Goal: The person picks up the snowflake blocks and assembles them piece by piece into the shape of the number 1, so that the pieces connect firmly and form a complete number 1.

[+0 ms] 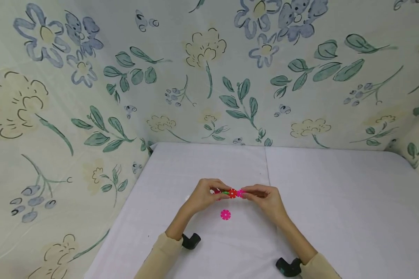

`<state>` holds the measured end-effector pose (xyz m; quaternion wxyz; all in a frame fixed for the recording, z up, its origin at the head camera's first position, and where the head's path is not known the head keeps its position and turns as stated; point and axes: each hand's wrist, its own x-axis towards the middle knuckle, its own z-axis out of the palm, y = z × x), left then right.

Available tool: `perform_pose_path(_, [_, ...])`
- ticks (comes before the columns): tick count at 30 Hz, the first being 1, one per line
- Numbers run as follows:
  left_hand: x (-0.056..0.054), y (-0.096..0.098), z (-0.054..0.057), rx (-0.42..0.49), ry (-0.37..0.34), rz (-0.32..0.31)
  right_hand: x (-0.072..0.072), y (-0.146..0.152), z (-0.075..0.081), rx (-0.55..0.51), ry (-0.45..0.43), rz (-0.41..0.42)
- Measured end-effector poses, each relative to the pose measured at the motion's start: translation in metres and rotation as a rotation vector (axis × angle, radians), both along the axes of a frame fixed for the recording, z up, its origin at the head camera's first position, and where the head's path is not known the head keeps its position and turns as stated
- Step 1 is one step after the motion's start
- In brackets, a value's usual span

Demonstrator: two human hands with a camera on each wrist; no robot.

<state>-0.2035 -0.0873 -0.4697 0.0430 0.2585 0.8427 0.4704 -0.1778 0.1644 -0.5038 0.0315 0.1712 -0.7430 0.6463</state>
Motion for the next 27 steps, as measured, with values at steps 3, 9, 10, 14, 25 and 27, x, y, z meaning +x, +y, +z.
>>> perform_pose_path(3, [0.000, 0.000, -0.001, 0.002, 0.008, 0.002, 0.000, -0.001, 0.000, 0.007, 0.018, 0.004])
perform_pose_path(9, [0.000, 0.001, -0.002, 0.038, 0.025, 0.000, 0.000, -0.003, 0.002, 0.018, 0.059, -0.004])
perform_pose_path(10, [0.000, 0.001, -0.002, 0.046, 0.028, -0.002, 0.000, -0.004, 0.003, 0.024, 0.074, -0.008])
perform_pose_path(14, [0.001, 0.000, 0.000, 0.072, 0.048, -0.012, 0.000, -0.007, 0.006, 0.054, 0.142, -0.023])
perform_pose_path(25, [0.000, 0.003, 0.006, 0.054, 0.085, -0.061, 0.001, -0.015, 0.009, 0.123, 0.261, -0.051])
perform_pose_path(27, [0.001, 0.002, 0.003, 0.053, 0.059, -0.049, 0.002, -0.016, 0.009, 0.118, 0.249, -0.060])
